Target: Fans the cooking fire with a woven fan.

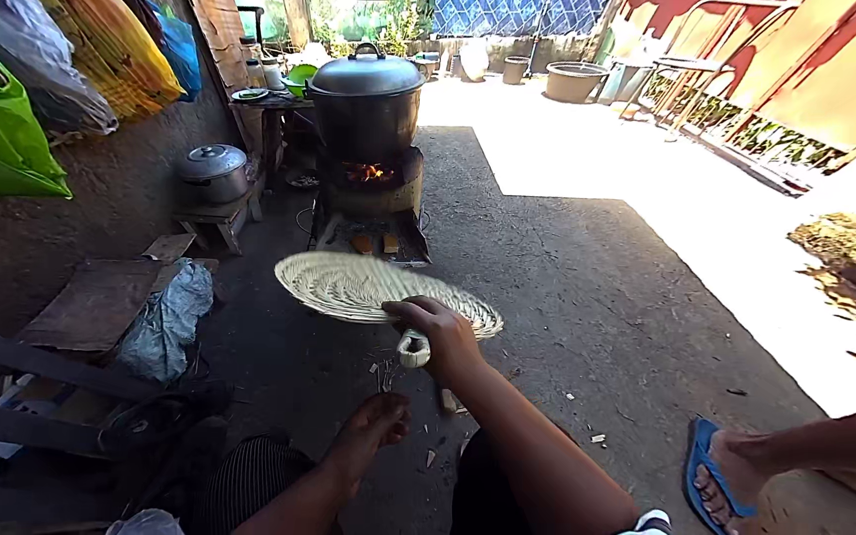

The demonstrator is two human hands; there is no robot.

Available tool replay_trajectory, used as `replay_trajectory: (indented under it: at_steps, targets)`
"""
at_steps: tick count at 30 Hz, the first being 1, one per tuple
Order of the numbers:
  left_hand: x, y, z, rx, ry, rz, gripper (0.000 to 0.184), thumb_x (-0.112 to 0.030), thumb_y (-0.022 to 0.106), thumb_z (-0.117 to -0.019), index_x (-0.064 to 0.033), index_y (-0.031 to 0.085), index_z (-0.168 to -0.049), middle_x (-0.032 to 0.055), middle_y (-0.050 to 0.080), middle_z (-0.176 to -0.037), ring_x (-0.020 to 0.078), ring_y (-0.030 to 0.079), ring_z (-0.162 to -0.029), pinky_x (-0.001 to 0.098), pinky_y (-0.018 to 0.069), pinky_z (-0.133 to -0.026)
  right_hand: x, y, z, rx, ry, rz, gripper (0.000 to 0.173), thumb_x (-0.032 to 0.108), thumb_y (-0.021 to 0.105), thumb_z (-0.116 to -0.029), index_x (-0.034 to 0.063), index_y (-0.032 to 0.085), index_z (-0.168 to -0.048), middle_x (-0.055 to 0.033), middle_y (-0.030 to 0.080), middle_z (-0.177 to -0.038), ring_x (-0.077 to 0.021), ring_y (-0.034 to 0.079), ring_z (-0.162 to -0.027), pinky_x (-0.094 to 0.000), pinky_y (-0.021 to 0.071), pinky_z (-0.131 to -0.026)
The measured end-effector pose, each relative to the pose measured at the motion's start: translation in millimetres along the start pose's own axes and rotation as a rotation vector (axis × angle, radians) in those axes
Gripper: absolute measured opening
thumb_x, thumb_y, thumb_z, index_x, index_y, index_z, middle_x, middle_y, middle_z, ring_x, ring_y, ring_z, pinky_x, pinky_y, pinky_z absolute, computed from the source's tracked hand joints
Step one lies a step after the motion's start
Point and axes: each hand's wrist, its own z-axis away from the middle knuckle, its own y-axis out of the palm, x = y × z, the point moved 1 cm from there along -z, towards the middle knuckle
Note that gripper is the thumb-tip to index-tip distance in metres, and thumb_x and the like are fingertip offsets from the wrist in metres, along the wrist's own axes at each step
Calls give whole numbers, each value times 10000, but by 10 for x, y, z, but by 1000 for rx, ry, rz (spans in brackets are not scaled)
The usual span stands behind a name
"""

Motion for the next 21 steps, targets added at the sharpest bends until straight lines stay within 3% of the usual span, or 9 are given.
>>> replay_trajectory:
  at_steps: [1,4,8,12,16,19,21]
  targets:
    - [0,1,6,-1,-6,1,275,-172,467,-1085,-40,575,-1300,58,659,-1136,134,671,-986,294,554,-883,2,10,-3,0,-18,6,300,28,731,-869,114,770,-1154,-146,749,-1079,-352,735,-968,-542,599,-771]
    - [-8,1,5,-3,-9,-2,273,-177,471,-1085,-47,577,-1301,58,661,-1133,139,671,-988,299,554,-886,29,-110,-23,247,5,-68,313,59,689,-910,131,746,-1210,-133,741,-1127,-338,718,-1015,-562,570,-847]
    - [10,-5,-3,-5,-13,2,273,-179,470,-1085,-46,582,-1296,53,662,-1126,133,673,-978,291,557,-873,16,37,18,-31,-57,-6,283,40,719,-882,127,775,-1145,-119,752,-1061,-332,729,-951,-507,600,-758]
    - [-4,1,-1,0,-11,-4,270,-176,477,-1083,-45,580,-1295,58,658,-1128,139,671,-981,298,556,-879,42,-103,-22,252,12,-29,309,69,682,-920,145,746,-1212,-120,742,-1131,-336,710,-1045,-551,569,-860]
    - [13,3,-8,5,-19,-3,270,-168,468,-1085,-39,576,-1295,59,656,-1133,136,669,-985,293,553,-877,36,21,-5,94,-35,15,305,38,718,-880,129,764,-1168,-133,744,-1077,-357,720,-983,-534,591,-765]
    - [6,2,-10,3,-14,1,268,-168,473,-1083,-42,581,-1294,60,659,-1129,140,671,-981,297,555,-877,54,-70,-20,270,-7,-36,312,72,681,-917,148,746,-1212,-120,742,-1129,-342,707,-1043,-552,568,-850]
    - [10,3,-12,8,-9,1,272,-171,470,-1084,-42,580,-1297,57,655,-1134,137,670,-981,294,555,-878,54,-29,2,147,-4,-43,295,60,699,-902,123,754,-1184,-126,746,-1096,-341,720,-1007,-543,582,-827]
